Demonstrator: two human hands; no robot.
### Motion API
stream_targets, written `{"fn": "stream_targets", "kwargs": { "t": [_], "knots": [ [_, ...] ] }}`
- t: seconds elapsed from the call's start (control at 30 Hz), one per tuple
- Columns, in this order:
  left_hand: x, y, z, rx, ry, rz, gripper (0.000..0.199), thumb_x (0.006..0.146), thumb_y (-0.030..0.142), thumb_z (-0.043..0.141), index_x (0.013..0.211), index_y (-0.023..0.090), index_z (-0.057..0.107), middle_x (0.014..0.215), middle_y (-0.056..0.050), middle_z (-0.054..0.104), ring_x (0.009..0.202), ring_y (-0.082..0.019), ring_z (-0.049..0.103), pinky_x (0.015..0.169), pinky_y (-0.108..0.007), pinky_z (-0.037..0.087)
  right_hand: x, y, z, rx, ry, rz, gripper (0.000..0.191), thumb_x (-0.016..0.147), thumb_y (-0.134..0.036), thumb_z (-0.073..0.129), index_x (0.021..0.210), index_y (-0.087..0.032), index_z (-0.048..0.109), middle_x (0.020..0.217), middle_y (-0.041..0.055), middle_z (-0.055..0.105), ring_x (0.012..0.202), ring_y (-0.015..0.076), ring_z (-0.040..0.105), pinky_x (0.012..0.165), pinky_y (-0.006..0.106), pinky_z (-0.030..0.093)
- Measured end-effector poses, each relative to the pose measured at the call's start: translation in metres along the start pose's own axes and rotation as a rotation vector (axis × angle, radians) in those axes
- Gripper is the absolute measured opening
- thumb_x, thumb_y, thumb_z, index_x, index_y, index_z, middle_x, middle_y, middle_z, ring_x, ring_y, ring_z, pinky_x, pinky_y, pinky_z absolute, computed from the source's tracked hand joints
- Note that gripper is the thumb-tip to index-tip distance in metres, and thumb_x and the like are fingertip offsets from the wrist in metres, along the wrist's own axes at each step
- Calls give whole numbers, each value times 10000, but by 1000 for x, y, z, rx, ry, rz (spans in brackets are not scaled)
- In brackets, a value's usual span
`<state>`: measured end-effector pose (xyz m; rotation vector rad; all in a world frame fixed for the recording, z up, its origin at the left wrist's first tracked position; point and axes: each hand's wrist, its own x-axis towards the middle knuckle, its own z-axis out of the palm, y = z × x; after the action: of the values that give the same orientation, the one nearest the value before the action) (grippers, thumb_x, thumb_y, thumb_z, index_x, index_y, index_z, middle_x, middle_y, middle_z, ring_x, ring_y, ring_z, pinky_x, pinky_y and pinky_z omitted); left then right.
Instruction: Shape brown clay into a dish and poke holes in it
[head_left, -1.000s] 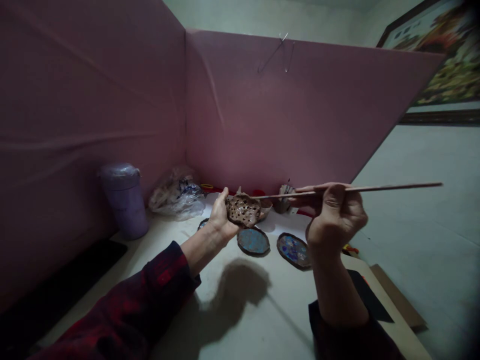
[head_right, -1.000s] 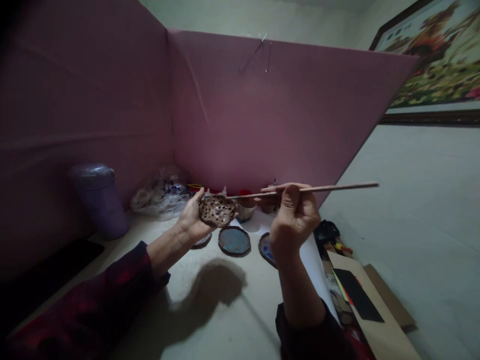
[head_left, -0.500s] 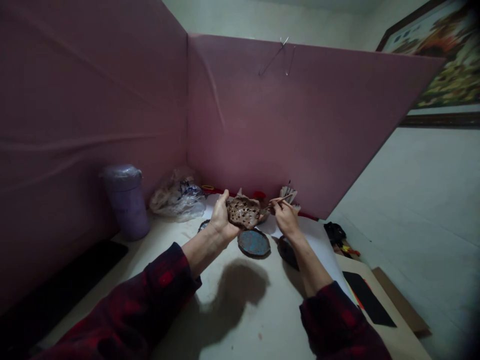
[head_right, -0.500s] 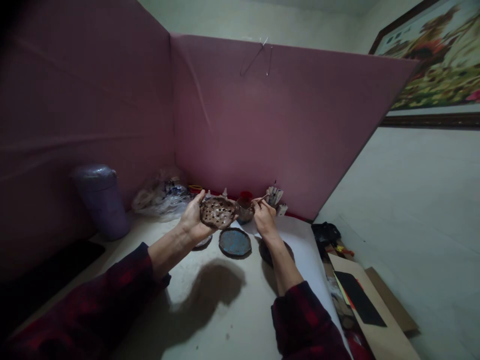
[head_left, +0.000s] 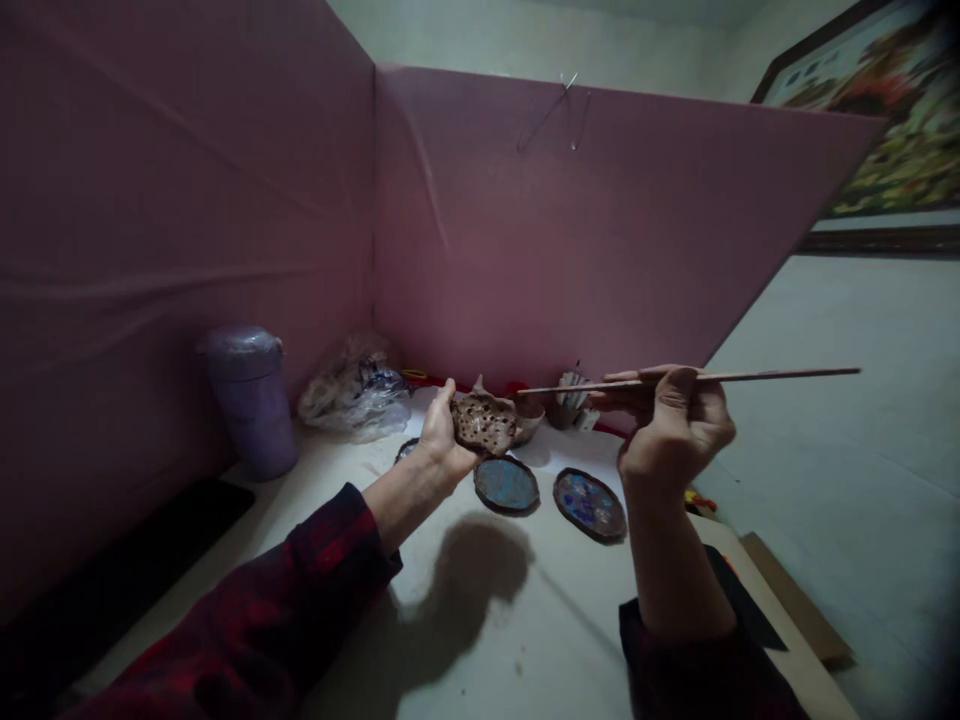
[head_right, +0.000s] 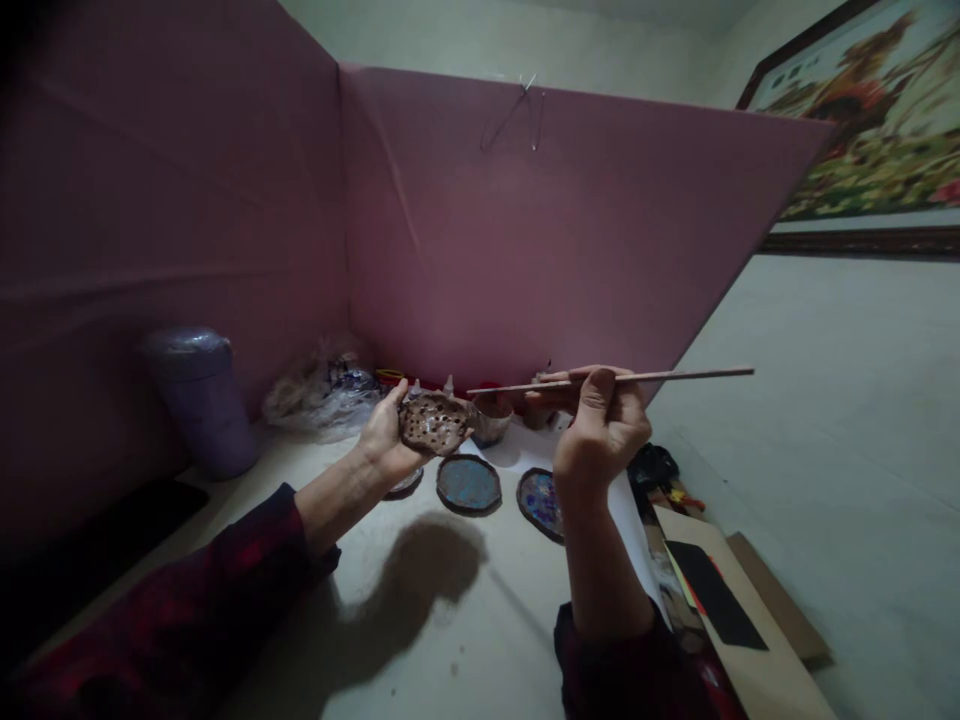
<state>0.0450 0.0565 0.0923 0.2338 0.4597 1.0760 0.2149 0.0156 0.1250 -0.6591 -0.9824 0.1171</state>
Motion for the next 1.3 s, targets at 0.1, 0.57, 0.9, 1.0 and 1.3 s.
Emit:
{"fn": "stream_targets", "kwargs": {
  "t": [0.1, 0.57, 0.9, 1.0, 1.3],
  "knots": [
    [0, -1, 0, -4, -2, -1, 459, 948, 506, 360, 935, 121, 611, 927, -169, 703, 881, -294, 701, 827, -523, 545, -7, -4, 3, -3, -83, 29, 267, 905, -427, 582, 795, -186, 554, 638, -8, 682, 429, 128, 633, 430, 242, 542],
    [2, -3, 1, -15, -8, 1, 457, 945, 510, 371, 878, 130, 616, 874, -152, 708, 867, -287, 702, 854, -529, 537, -19, -4, 6, -155, -303, -10, 194, 921, -355, 570, 810, -196, 552, 699, -19, 674, 514, 124, 680, 521, 243, 591],
    [0, -4, 1, -23, 26, -3, 445, 946, 497, 385, 926, 119, 620, 884, -156, 711, 854, -290, 705, 830, -528, 544, -20, -11, 3, -115, -255, 0, 188, 918, -349, 586, 814, -193, 574, 689, -19, 676, 488, 118, 662, 502, 236, 578],
    [2, -4, 0, -11, 18, 1, 463, 948, 502, 373, 928, 112, 622, 885, -165, 710, 859, -295, 703, 826, -531, 542, -20, -15, 3, -93, -245, 16, 199, 927, -358, 573, 815, -194, 571, 700, -12, 683, 487, 124, 665, 481, 238, 567],
    [0, -6, 2, 23, 52, -13, 470, 941, 515, 379, 913, 114, 623, 875, -160, 710, 872, -307, 703, 849, -543, 530, -19, -13, 3, -221, -405, 43, 172, 917, -320, 582, 805, -189, 577, 662, -18, 683, 519, 115, 673, 518, 225, 567]
  ]
}}
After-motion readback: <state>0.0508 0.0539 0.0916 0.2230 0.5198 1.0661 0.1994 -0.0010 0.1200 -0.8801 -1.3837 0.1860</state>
